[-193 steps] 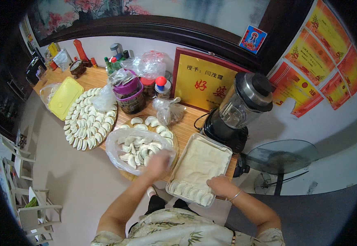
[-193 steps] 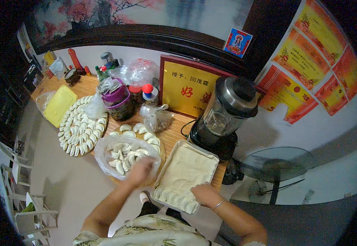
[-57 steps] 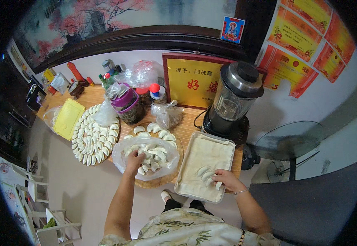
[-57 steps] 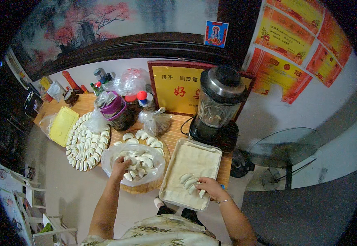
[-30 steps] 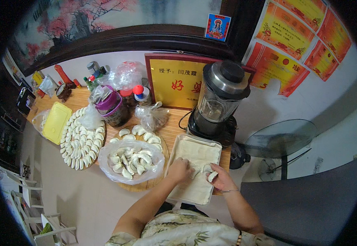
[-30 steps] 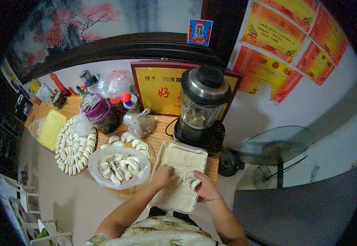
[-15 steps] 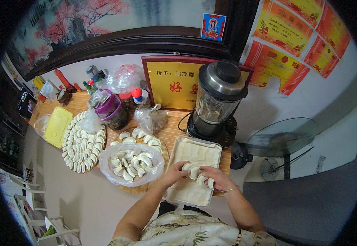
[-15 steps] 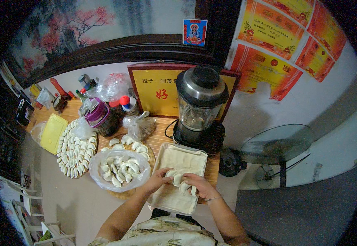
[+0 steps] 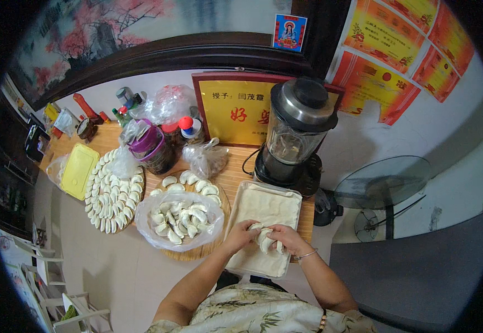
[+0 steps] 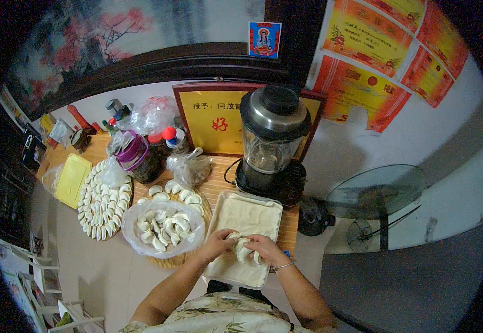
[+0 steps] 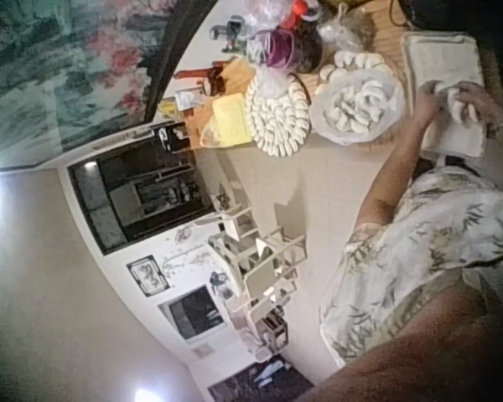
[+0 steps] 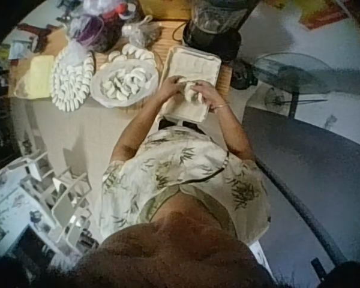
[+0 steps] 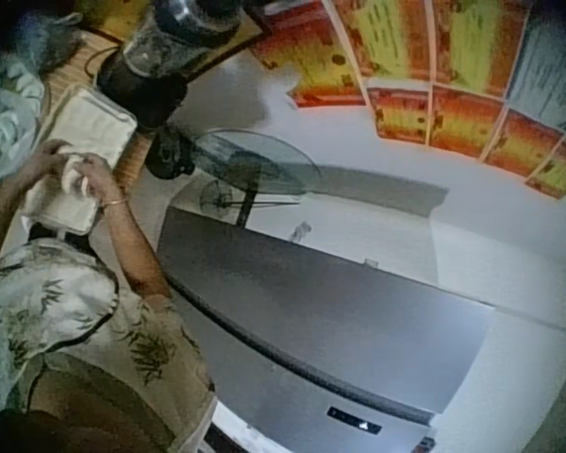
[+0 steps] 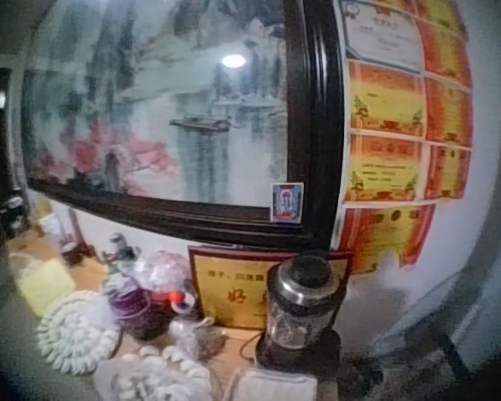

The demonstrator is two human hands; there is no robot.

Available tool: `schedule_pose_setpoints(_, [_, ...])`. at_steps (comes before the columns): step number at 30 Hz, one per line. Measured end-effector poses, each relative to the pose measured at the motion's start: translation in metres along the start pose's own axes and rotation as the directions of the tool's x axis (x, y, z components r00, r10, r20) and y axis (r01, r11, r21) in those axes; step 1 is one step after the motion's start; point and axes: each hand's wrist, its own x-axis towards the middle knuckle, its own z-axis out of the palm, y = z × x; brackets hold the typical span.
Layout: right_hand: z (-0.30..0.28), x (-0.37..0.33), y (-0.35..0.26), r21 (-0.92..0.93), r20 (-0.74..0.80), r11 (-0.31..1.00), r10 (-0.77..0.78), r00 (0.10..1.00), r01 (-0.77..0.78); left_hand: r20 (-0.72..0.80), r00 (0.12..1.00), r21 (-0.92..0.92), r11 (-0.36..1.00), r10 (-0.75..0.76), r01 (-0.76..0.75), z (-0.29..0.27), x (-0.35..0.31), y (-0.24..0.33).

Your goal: The person retrieves a plastic bag from a cabinet, places several dumplings into it by hand, then puts the bag into a refrigerator and transfers more dumplings into a square container.

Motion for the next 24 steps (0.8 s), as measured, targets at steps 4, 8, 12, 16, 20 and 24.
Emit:
schedule_pose_setpoints(4, [0.008, -0.01, -0.012, 0.038, 0.038, 0.998, 0.056, 0.998, -0.057, 0.03, 1.0, -0.024, 1.0, 0.009, -0.008, -0.005, -0.009, 0.008])
schedule_pose_setpoints(8, [0.013, -0.002, -0.001, 0.016, 0.021, 0.998, 0.059, 0.998, -0.059, 0.061, 0.995, 0.081, 0.994, 0.075, -0.08, -0.009, -0.007, -0.003])
schedule_pose_setpoints(12, [0.027, -0.004, -0.004, -0.009, -0.021, 1.0, 0.018, 1.0, -0.018, -0.025, 0.995, 0.156, 0.983, 0.099, -0.094, -0.009, -0.007, -0.011])
schedule_pose_setpoints(16, [0.031, -0.003, -0.004, -0.045, -0.055, 0.997, 0.054, 0.997, -0.056, -0.018, 0.999, 0.25, 0.968, 0.042, -0.037, -0.01, -0.01, -0.004])
schedule_pose_setpoints(20, [0.03, -0.001, -0.002, -0.033, -0.055, 0.997, 0.074, 0.996, -0.076, -0.037, 0.998, 0.261, 0.965, 0.045, -0.034, -0.012, -0.007, -0.011])
schedule_pose_setpoints(24, [0.024, -0.001, 0.003, 0.049, 0.015, 0.997, 0.065, 0.998, -0.066, -0.026, 0.999, 0.209, 0.977, -0.032, 0.037, -0.01, -0.014, 0.001])
